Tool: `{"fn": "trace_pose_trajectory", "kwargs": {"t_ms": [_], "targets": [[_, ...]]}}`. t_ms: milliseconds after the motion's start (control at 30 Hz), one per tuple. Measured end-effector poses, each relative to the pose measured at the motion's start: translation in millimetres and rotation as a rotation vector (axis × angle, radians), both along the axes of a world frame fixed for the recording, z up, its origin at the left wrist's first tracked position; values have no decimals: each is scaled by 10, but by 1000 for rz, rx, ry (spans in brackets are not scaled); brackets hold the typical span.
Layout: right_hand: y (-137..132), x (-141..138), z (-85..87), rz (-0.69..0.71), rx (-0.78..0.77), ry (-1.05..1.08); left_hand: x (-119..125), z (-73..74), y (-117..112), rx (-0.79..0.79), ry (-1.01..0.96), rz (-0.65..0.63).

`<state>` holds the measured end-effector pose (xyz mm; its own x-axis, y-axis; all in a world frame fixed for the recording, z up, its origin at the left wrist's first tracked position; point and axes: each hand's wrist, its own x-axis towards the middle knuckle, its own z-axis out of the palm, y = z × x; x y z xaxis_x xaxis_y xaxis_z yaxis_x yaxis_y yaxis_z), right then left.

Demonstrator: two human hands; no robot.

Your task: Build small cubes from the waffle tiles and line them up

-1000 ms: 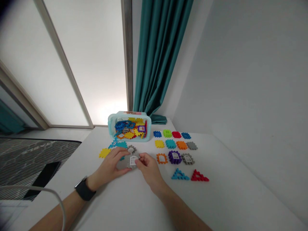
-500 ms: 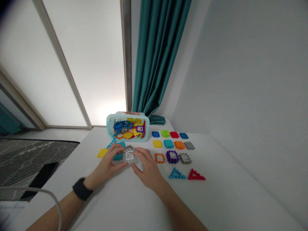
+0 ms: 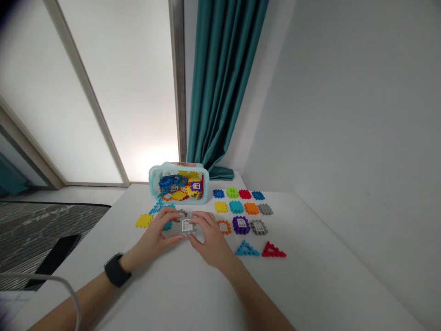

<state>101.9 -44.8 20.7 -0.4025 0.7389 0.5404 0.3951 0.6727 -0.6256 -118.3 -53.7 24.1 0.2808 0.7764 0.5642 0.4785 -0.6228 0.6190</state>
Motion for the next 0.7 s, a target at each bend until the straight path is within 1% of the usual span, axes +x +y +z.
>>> {"fn": "trace_pose_trajectory", "kwargs": {"t_ms": [100, 167, 267, 367, 467, 567, 700], "targets": [[-13, 104, 6, 3, 1, -17, 66, 9, 29, -18, 7, -38], [-31, 182, -6, -18, 11, -13, 137, -3, 51, -35, 12, -63], [-61, 305, -15, -57, 30, -10, 280, -29, 82, -39, 28, -86], [-75, 452, -3, -93, 46, -21, 449, -37, 118, -18, 50, -81], [-79, 641, 6, -131, 74, -46, 628, -24, 165, 6, 82, -88], [-82, 867, -3, -153, 109, -70, 805, -16, 222, 18, 125, -128], [-66, 1208, -28, -209, 151, -55, 1033, -48, 326, 12, 134, -152]]}}
